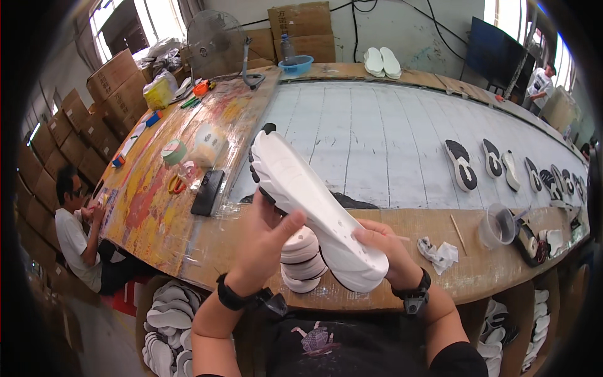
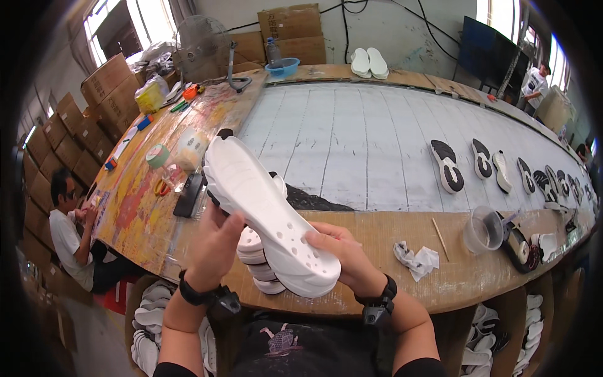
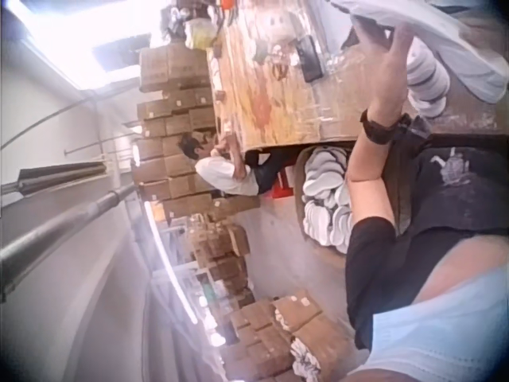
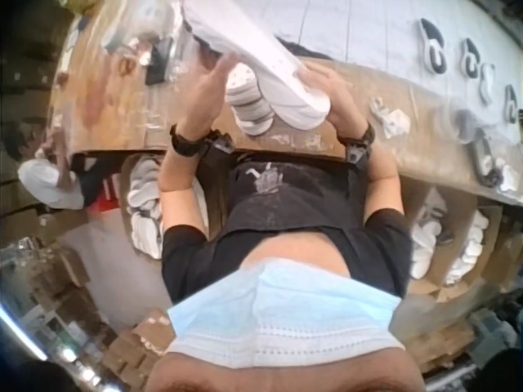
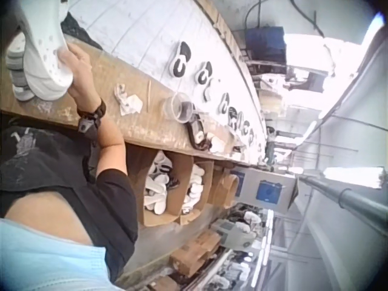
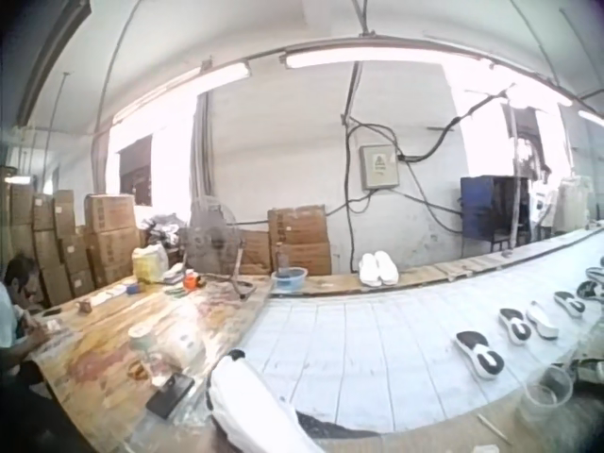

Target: The person assembles white slipper soles with black insoles at a factory workstation. They pick up a sole, place an insole inside, and stack the completed pairs on the table. The person repeats this process for multiple units, occasionally inspecting the items before stacking them.

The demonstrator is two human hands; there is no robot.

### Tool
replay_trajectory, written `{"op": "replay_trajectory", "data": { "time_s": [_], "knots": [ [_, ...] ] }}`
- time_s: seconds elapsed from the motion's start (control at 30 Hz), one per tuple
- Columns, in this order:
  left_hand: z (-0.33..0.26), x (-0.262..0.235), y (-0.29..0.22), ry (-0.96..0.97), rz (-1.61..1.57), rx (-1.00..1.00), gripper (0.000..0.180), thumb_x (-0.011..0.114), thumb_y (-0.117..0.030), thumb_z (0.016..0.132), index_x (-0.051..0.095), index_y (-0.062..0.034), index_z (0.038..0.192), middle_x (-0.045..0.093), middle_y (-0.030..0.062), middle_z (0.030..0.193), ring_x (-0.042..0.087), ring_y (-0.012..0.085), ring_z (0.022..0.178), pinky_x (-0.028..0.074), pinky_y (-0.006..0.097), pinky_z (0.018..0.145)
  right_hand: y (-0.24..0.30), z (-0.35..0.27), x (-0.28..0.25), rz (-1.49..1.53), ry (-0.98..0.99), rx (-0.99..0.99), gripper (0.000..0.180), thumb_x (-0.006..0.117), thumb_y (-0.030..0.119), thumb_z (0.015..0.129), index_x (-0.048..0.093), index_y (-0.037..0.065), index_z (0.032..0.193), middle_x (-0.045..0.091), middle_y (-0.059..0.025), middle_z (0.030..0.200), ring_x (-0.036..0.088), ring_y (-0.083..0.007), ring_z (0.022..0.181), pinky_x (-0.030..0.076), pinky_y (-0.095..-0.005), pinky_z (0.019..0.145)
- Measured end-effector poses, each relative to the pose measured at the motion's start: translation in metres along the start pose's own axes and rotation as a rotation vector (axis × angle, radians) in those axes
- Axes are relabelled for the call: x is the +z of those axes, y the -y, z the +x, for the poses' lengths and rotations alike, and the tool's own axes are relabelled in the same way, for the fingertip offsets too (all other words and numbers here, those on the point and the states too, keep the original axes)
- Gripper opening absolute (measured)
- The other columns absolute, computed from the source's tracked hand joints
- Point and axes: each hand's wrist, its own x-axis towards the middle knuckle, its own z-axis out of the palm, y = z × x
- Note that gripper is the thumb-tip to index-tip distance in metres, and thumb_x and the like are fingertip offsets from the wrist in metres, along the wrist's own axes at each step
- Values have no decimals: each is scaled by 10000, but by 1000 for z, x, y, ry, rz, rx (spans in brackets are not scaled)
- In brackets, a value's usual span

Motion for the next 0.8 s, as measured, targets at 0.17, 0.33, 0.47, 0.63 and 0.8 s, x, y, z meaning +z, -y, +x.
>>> {"op": "replay_trajectory", "data": {
  "time_s": [0.17,0.33,0.47,0.63,0.8],
  "knots": [
    [-24,-7,1,22,-83,-177,476,475,-127,904,244,-25,1306,411,113,1257,461,187,1114,394,340,919,5,2,13,-432,-49,-387,454,632,180,795,485,-21,1174,591,-114,1056,591,-144,891,487,-266,737],
    [-41,-2,12,-96,-222,-101,371,423,-249,921,344,-38,1216,500,96,1133,533,181,997,451,330,843,5,-6,46,-1010,38,-770,634,759,160,652,468,28,1199,576,-136,1075,600,-228,878,482,-298,762],
    [-44,-25,21,-64,-306,-197,274,336,-252,940,401,-37,1096,525,106,903,529,165,842,457,299,772,-11,-5,55,-1047,311,-1054,693,757,141,643,420,-23,1226,486,-221,1179,527,-329,1033,437,-360,877],
    [-49,-29,33,-93,-793,-464,427,266,-391,934,459,-12,976,517,89,876,526,172,827,453,285,763,-21,-2,57,-1013,301,-1045,622,706,51,654,430,-43,1203,465,-250,1188,511,-355,1060,425,-356,897],
    [-48,-37,43,-132,-596,-245,249,429,-259,901,413,-37,1011,458,69,878,482,177,798,437,254,739,-29,-2,57,-1044,248,-1067,552,672,38,676,461,-29,1181,493,-236,1165,546,-338,1008,461,-325,835]
  ]
}}
